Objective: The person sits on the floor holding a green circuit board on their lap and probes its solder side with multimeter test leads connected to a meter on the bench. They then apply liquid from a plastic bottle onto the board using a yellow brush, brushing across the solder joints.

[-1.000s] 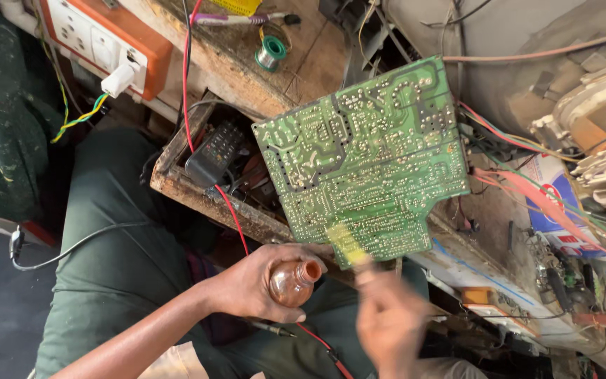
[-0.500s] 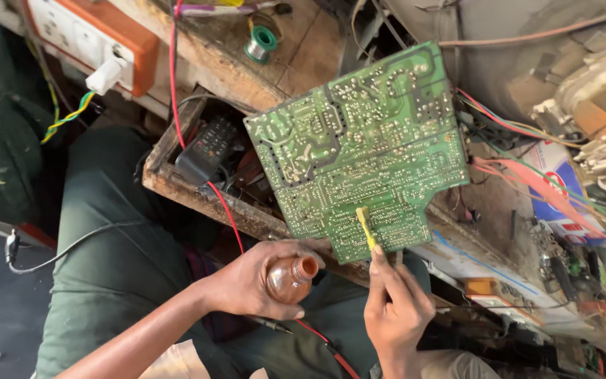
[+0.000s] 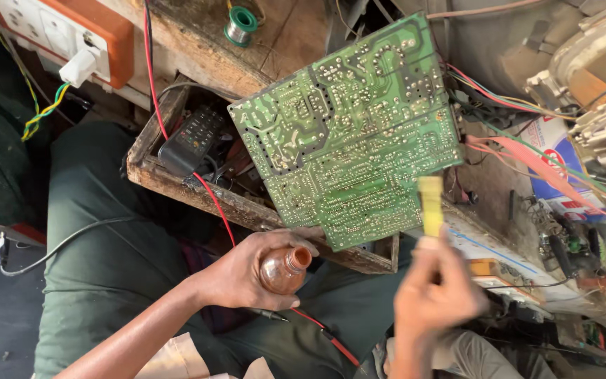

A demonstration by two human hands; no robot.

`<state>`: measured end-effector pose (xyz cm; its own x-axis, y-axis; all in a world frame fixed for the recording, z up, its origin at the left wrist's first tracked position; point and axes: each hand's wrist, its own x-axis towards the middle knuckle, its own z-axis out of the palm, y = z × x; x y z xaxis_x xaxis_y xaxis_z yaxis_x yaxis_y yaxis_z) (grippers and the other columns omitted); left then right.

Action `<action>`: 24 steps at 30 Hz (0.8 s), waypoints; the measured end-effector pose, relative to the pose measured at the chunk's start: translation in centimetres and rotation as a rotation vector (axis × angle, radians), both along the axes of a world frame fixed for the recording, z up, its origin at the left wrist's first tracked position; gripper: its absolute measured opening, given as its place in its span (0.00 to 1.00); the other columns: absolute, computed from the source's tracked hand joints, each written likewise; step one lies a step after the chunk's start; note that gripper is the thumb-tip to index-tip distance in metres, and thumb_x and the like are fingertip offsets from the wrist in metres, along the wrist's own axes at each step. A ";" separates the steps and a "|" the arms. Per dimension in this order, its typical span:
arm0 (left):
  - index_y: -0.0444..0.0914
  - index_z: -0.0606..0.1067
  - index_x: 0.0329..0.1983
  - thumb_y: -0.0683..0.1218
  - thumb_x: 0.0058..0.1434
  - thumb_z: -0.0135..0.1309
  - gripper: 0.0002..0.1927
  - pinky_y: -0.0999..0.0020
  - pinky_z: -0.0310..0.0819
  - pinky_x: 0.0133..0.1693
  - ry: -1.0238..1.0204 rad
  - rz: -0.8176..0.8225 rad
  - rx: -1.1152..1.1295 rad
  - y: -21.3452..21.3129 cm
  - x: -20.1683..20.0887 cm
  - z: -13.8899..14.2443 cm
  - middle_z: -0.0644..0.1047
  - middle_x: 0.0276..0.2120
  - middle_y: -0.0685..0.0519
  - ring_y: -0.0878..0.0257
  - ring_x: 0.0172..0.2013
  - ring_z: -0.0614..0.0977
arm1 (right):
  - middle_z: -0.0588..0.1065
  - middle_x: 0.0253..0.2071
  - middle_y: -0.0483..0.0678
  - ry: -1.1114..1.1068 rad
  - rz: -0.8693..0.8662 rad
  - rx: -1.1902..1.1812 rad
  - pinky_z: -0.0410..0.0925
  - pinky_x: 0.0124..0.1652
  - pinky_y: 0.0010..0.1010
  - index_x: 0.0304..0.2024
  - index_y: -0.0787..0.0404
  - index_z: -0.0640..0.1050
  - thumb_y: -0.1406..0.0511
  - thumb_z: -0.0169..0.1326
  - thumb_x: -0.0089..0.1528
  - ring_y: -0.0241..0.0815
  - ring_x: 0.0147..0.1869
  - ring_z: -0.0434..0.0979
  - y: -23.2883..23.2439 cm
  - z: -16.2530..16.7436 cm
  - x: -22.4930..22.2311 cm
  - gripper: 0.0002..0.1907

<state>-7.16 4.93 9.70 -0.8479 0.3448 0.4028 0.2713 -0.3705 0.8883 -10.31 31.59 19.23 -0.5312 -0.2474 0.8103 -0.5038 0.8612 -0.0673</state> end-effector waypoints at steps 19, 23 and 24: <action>0.37 0.75 0.58 0.45 0.49 0.68 0.32 0.59 0.76 0.59 0.017 -0.036 -0.151 0.2 2.6 1.9 0.78 0.60 0.49 0.54 0.58 0.81 | 0.78 0.36 0.60 -0.350 -0.336 -0.096 0.69 0.41 0.40 0.57 0.66 0.80 0.64 0.57 0.71 0.54 0.36 0.78 11.9 2.7 -11.2 0.15; 0.37 0.76 0.60 0.46 0.50 0.68 0.32 0.58 0.74 0.60 0.084 -0.090 -0.129 1.4 2.8 1.7 0.78 0.55 0.49 0.54 0.58 0.81 | 0.78 0.41 0.63 -0.377 -0.155 0.116 0.70 0.43 0.41 0.50 0.68 0.82 0.66 0.56 0.70 0.56 0.41 0.80 14.2 2.4 -16.2 0.12; 0.37 0.76 0.59 0.47 0.51 0.68 0.31 0.58 0.75 0.60 0.089 -0.114 -0.107 1.6 2.9 1.7 0.78 0.55 0.49 0.54 0.57 0.81 | 0.78 0.42 0.64 -0.353 -0.161 0.129 0.70 0.43 0.41 0.51 0.68 0.83 0.66 0.56 0.71 0.57 0.42 0.80 14.6 2.0 -16.9 0.12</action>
